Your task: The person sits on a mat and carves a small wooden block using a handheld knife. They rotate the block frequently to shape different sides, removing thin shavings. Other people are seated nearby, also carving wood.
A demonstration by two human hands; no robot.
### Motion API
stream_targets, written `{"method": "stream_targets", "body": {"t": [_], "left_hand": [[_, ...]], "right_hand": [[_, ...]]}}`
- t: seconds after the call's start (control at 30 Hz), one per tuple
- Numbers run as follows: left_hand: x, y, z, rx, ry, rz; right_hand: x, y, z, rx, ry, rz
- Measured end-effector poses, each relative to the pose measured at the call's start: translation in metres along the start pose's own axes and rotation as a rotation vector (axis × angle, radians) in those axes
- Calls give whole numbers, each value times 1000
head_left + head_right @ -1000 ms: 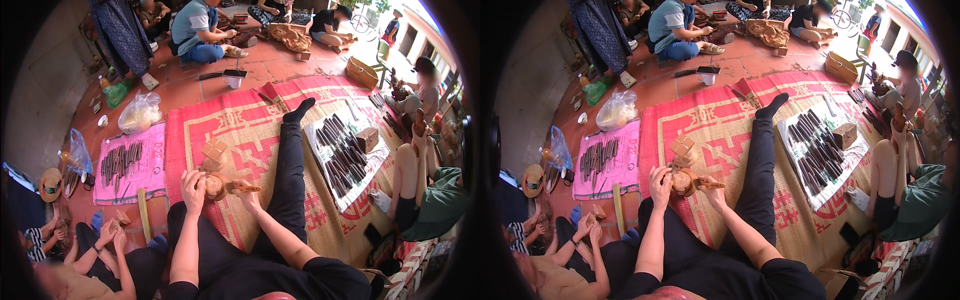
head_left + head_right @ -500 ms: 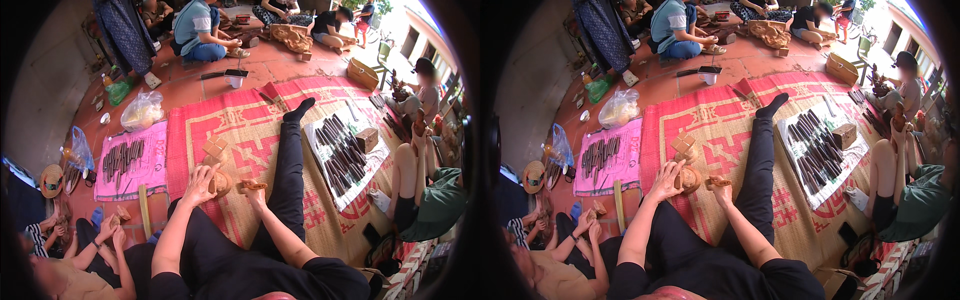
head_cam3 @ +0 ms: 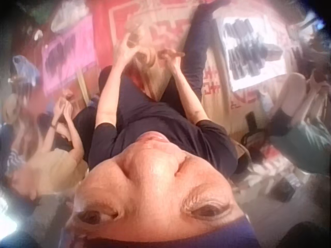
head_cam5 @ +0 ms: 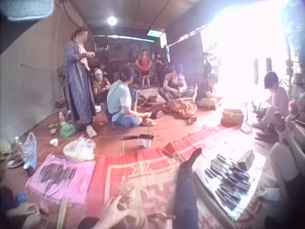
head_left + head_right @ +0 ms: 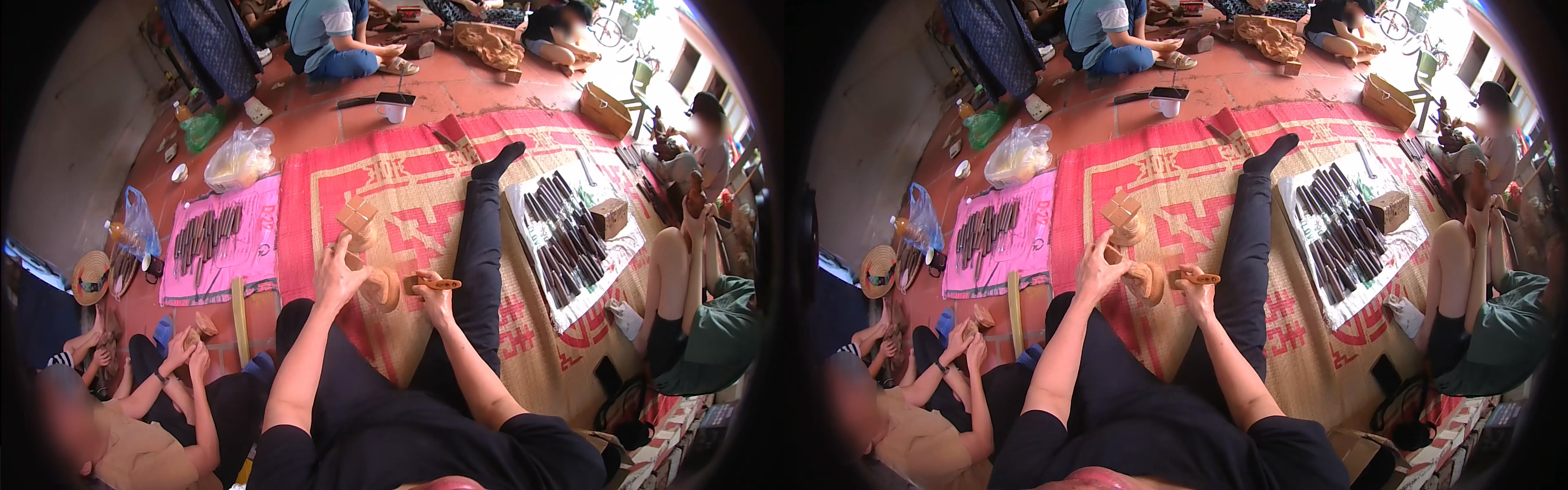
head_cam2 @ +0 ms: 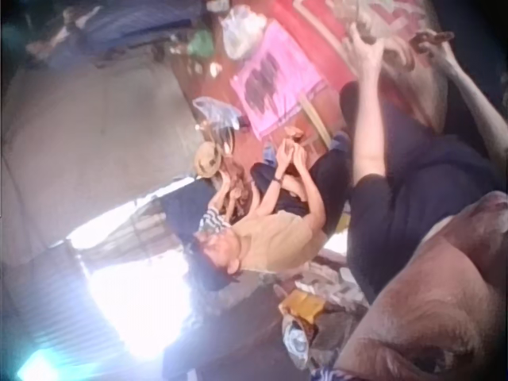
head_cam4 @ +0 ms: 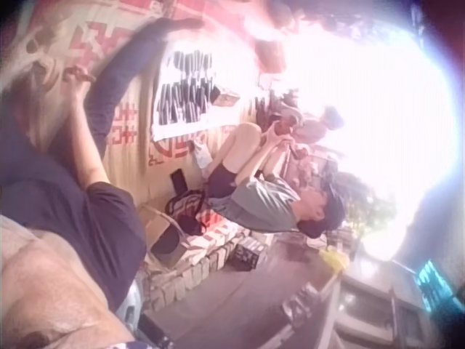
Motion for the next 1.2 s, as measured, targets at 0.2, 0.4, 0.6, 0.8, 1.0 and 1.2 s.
{"method": "stream_targets", "body": {"t": [0.2,0.4,0.6,0.8,1.0,1.2], "left_hand": [[8,-5,17,-104,152,-46],[7,-17,8,-108,52,104],[7,-30,-8,22,3,311],[2,-37,-16,-15,-21,237],[-4,-19,11,140,33,-11],[4,-7,36,121,232,-22]], "right_hand": [[3,-2,-8,26,-17,24],[3,-3,-10,31,-78,18],[3,-9,-3,25,-25,28],[1,-3,-2,-1,-88,49],[-10,2,-5,-61,-56,27],[-6,5,-3,-82,-60,11]]}}
Point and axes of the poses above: each hand's wrist, its own x-axis away from the middle knuckle, its own y-axis out of the back of the hand, z = x × y, the point moved 8 cm from there along -x, towards the middle knuckle, and after that the axes turned 5 degrees about -z, right-handed, at the moved point
